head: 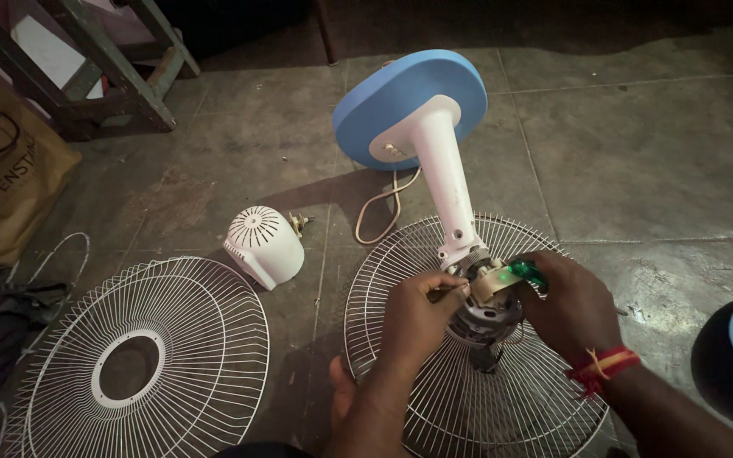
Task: The person uses a screwdriver to work on the motor housing of a disassembled electric fan. They repeatedly tighten and loosen screws on the central motor assembly while the fan blades and grilles lie nearby.
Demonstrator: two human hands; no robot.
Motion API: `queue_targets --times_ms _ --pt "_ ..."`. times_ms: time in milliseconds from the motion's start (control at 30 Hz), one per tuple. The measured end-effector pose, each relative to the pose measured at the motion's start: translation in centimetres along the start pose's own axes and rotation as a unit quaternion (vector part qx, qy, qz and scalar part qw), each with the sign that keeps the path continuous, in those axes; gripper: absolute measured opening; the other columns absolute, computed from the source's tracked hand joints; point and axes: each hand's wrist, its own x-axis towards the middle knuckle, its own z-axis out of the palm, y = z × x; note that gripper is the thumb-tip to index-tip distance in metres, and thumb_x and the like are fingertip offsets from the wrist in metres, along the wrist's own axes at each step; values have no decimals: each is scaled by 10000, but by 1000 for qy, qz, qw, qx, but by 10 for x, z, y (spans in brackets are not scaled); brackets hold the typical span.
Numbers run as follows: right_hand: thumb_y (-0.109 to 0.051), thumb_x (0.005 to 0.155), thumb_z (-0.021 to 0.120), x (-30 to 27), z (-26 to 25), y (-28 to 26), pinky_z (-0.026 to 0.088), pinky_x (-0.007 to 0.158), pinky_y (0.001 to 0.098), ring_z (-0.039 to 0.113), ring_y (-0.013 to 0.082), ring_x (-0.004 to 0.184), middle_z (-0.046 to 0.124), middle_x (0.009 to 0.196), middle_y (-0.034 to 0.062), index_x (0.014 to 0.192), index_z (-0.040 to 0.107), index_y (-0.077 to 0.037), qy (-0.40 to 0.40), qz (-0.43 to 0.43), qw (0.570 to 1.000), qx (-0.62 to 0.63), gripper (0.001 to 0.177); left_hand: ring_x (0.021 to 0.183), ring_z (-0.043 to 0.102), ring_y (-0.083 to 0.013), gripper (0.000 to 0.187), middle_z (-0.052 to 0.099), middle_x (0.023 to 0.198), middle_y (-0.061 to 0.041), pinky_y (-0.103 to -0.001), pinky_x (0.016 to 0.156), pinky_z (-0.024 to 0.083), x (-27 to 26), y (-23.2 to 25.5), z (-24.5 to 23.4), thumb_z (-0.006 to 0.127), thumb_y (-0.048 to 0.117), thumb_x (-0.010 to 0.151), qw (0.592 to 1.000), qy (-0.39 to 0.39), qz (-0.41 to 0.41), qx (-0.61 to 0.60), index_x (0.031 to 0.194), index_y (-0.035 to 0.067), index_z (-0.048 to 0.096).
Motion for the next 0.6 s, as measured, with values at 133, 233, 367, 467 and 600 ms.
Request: queue_targets --times_ms 133,233,367,467,600 --pt "-187 792 770 -4 2 3 566 768 454 727 341 889 756 983 112 1072 743 -137 19 -16 1000 -1 285 803 779 -168 154 784 910 -101 -287 716 603 -1 -2 4 776 107 846 999 18 27 40 984 40 785" --pt "-182 799 769 -3 3 4 568 767 447 729 335 893 755 987 110 1071 741 -136 22 -19 1000 8 277 807 783 -195 163 776 913 -103 -301 720 602 0 -1 5 769 120 842 999 21 36 33 979 33 780" --pt "-178 803 775 -2 3 2 592 756 411 758 275 874 763 1013 69 1083 736 -155 -11 16 1000 0 284 799 765 -236 168 754 930 -117 -328 711 592 0 2 5 778 155 842 989 33 85 120 955 31 775" --pt "-142 809 764 -4 1 0 584 750 415 750 284 876 763 992 84 1093 745 -148 22 -32 999 22 285 807 761 -244 173 748 964 -113 -340 707 592 -1 4 4 766 149 822 988 25 75 129 957 40 773" --pt "-152 815 764 -4 -1 -3 588 736 414 753 284 863 763 1000 83 1092 748 -154 12 -16 999 28 277 814 763 -246 168 749 976 -108 -345 705 600 0 6 3 763 157 817 991 25 71 108 931 34 768"
